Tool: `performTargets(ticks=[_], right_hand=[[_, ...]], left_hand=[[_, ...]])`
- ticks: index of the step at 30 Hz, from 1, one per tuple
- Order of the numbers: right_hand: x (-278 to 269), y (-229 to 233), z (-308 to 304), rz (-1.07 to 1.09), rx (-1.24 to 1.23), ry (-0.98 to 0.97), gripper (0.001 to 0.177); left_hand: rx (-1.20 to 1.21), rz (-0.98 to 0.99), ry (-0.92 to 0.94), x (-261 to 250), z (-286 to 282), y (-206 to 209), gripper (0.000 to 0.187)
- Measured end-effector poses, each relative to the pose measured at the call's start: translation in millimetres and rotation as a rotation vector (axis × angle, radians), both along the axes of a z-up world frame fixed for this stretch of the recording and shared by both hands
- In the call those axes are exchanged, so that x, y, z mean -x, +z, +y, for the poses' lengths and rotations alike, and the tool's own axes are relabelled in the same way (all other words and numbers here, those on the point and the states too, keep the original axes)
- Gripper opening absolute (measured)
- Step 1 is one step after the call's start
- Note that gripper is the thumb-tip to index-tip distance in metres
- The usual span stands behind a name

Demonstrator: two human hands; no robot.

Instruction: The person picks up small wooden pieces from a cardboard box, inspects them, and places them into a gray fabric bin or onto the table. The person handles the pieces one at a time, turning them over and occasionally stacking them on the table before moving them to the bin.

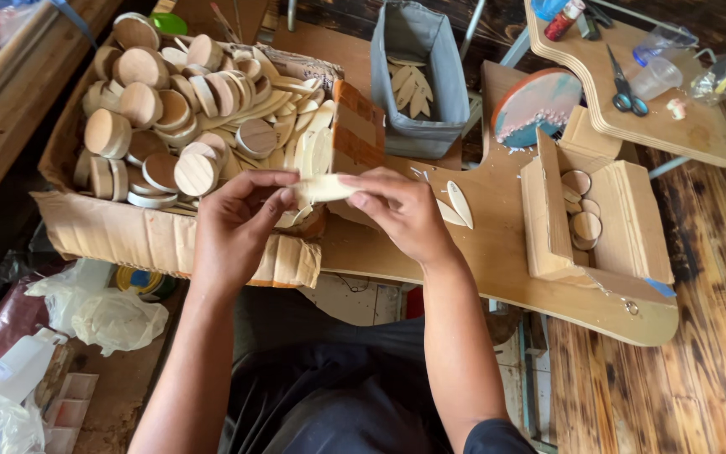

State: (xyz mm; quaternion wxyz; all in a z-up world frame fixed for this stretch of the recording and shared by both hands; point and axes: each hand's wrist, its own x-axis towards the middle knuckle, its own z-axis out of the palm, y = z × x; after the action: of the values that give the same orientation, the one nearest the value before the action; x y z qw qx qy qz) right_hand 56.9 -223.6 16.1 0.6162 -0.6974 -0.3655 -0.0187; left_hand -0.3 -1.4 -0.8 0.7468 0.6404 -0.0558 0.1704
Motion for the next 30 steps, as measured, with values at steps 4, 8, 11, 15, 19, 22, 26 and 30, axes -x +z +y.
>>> performTargets(ticks=[4, 8, 11, 15, 19, 22, 26, 30], right_hand=[[9.7, -17.1, -12.1, -0.037, -0.119, -0.061, 0.02], [12.1, -35.6, -45.5, -0.043, -0.104, -0.157, 0.022], [6.3, -61.7, -93.2, -0.182, 0.0, -0.416, 0.026], [15.4, -80.1, -135.1, -0.167, 0.297, -0.658, 0.034], [23.5, -73.8, -146.1, -0.198, 0.694, -0.833, 0.033], [16.6, -61.3, -124.7, -0.245, 0.588, -0.856, 0.023], [1.4, -18.1, -33.0, -0.409, 0.364, -0.597, 0.015], [-14.7, 25.6, 56.7, -0.43, 0.566, -0.157, 0.009]], left_hand=[[0.052, -0.05, -0.064, -1.4, -12.1, -1.9, 0.028], [0.034, -0.064, -0.036, 3.4, -19.4, 9.7, 0.027], [-0.073, -0.126, 0.155, 8.3, -6.1, 16.3, 0.024], [-0.299, -0.195, 0.471, 12.7, 18.0, 17.1, 0.03], [-0.474, -0.274, 0.545, 10.1, 27.6, 17.1, 0.028], [-0.468, -0.274, 0.555, 9.2, 27.3, 16.3, 0.026], [-0.448, -0.286, 0.563, 5.3, 21.7, 13.6, 0.027], [-0.457, -0.265, 0.549, 5.5, 15.5, 18.4, 0.025]])
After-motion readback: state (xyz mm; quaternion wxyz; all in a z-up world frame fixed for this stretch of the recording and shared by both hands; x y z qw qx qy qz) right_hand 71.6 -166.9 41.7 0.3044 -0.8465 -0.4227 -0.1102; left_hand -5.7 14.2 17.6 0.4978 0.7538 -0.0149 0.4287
